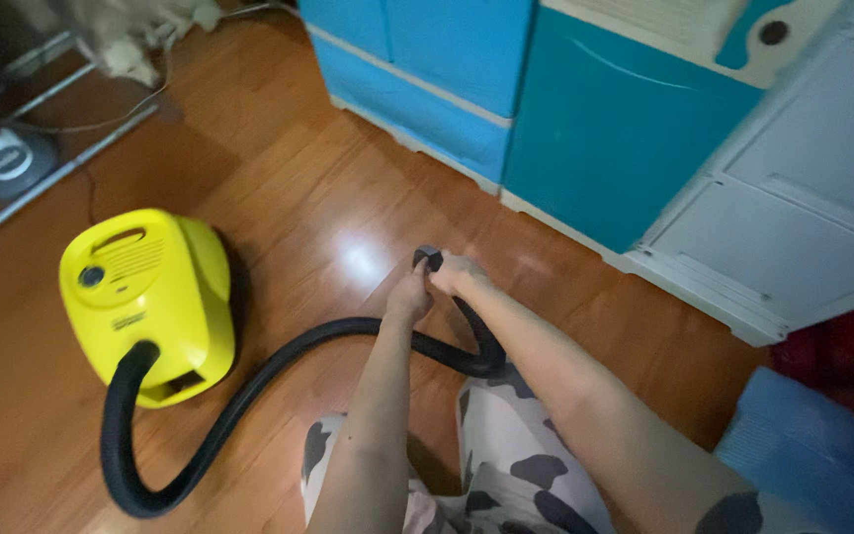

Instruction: The person wipes the exterior and nozzle of a yellow canister vacuum using a cloth, then pulls out the length of the hose to wipe it down.

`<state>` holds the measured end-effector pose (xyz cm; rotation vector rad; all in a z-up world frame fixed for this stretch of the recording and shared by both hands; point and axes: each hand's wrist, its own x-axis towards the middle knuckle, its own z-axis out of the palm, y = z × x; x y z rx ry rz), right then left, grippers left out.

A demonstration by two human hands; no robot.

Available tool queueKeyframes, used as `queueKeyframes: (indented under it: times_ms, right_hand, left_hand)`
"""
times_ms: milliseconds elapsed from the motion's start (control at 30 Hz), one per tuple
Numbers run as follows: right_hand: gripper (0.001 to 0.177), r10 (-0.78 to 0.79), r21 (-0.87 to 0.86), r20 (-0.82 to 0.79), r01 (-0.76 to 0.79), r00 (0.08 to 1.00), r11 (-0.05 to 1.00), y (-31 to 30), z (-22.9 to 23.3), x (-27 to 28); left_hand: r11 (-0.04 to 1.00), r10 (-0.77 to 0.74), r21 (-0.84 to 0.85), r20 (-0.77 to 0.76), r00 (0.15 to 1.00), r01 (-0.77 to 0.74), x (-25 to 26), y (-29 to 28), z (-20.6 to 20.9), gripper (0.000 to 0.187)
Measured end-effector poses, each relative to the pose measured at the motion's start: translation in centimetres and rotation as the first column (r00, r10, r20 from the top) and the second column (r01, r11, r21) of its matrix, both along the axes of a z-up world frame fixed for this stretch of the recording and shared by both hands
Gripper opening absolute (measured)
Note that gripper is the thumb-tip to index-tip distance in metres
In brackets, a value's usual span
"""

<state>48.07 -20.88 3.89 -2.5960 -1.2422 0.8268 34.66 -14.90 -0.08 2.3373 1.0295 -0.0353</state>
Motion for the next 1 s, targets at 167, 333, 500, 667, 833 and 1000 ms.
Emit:
queueKeyframes:
  times_ms: [167,333,500,667,833,1000]
  right_hand:
    - [0.075,-0.062,0.035,-0.042,0.063,0.997,0.997,-3.2,1.6,3.5]
    - [0.078,-0.123,-0.009,-0.054,0.123,0.991,0.992,-5.9,2.2,8.4]
    - [0.072,-0.291,-0.047,-0.061,0.288,0.955,0.956,-9.6,2.8,12.2]
    - [0.079,-0.335,-0.091,-0.022,0.332,0.942,0.939,-11.8,5.3,14.7]
    - [0.079,-0.402,-0.098,-0.024,0.398,0.915,0.912,-13.2,6.3,16.2]
    - [0.079,-0.238,-0.052,-0.039,0.236,0.97,0.97,-13.0,3.0,18.6]
  left_hand:
    - [0.999,-0.053,-0.005,0.037,0.998,0.053,4.8,-2.0,0.5,0.087]
    - [0.991,-0.135,0.013,0.041,0.99,0.134,10.9,-3.4,-1.7,0.091]
    - [0.965,-0.251,-0.054,0.074,0.965,0.255,16.2,-6.1,-1.7,0.092]
    - [0.937,-0.341,-0.037,0.118,0.933,0.348,18.8,-8.6,0.7,0.098]
    - [0.93,-0.366,-0.02,0.02,0.93,0.367,21.2,-10.2,1.7,0.103]
    - [0.934,-0.355,-0.024,0.069,0.932,0.357,21.0,-9.5,0.5,0.096]
